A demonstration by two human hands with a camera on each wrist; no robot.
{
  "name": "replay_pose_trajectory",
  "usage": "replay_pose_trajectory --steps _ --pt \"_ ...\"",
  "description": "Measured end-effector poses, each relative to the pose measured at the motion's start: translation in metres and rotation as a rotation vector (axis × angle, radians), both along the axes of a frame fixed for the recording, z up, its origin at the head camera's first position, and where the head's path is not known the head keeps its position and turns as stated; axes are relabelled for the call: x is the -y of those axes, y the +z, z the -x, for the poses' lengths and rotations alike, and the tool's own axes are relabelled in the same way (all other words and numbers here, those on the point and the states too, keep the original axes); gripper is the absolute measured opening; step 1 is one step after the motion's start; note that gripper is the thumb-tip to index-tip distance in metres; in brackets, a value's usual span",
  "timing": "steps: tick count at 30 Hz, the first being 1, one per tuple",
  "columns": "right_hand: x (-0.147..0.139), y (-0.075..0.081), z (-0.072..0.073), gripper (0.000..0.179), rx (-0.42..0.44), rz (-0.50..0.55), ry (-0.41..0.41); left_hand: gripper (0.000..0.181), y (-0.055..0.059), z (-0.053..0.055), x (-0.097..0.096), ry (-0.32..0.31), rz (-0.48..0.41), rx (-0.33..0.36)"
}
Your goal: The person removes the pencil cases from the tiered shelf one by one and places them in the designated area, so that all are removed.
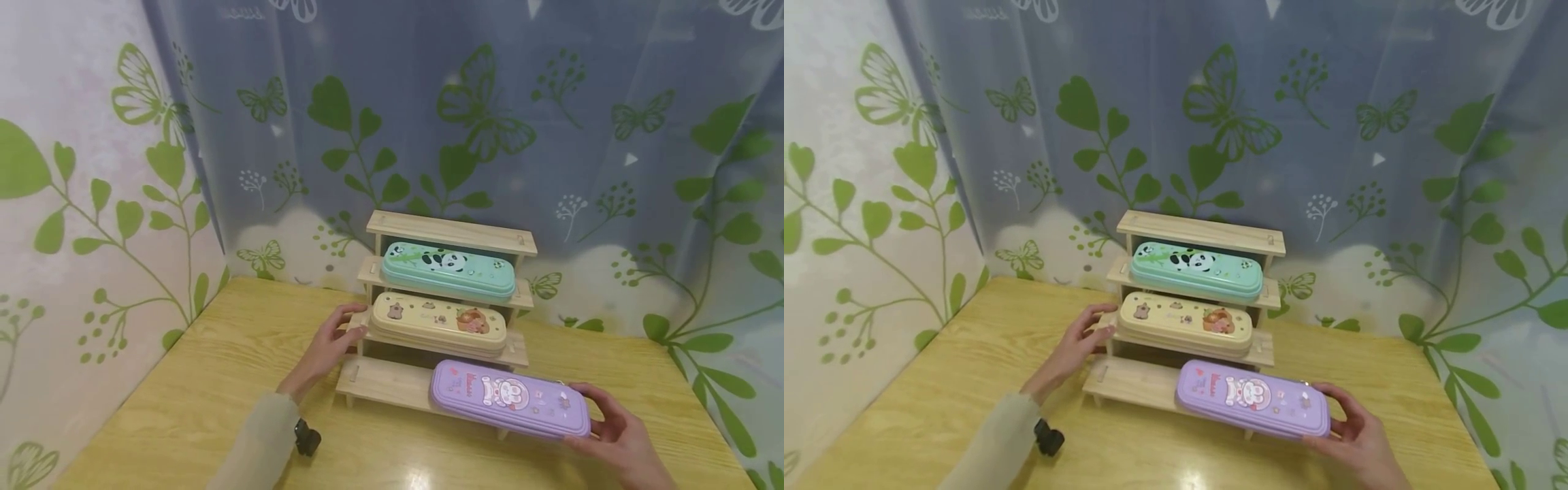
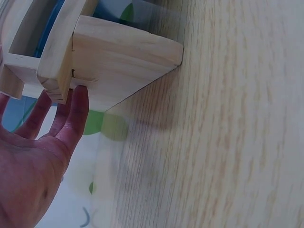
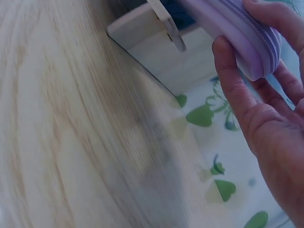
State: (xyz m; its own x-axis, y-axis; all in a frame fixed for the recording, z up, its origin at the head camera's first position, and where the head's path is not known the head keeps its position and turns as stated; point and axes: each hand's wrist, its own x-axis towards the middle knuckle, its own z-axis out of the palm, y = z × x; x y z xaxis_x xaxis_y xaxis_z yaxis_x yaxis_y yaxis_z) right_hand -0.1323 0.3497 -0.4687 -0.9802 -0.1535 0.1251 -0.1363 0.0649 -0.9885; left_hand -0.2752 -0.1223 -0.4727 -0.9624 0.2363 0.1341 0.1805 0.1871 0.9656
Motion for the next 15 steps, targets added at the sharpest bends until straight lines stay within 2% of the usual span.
replay_pose_trajectory --steps 7,9,15 --pt "-0.032 0.001 -0.010 0.071 0.129 -0.064 -0.126 0.041 -0.001 0.000 -0.001 -0.008 0.006 0.001" --pt "-0.040 -0.001 -0.013 0.072 0.132 -0.057 -0.142 0.041 -0.001 -0.001 -0.001 -0.008 0.007 0.003" --pt "-0.065 -0.009 -0.021 0.074 0.047 0.013 -0.127 0.041 0.001 -0.002 -0.001 -0.004 0.003 -0.002"
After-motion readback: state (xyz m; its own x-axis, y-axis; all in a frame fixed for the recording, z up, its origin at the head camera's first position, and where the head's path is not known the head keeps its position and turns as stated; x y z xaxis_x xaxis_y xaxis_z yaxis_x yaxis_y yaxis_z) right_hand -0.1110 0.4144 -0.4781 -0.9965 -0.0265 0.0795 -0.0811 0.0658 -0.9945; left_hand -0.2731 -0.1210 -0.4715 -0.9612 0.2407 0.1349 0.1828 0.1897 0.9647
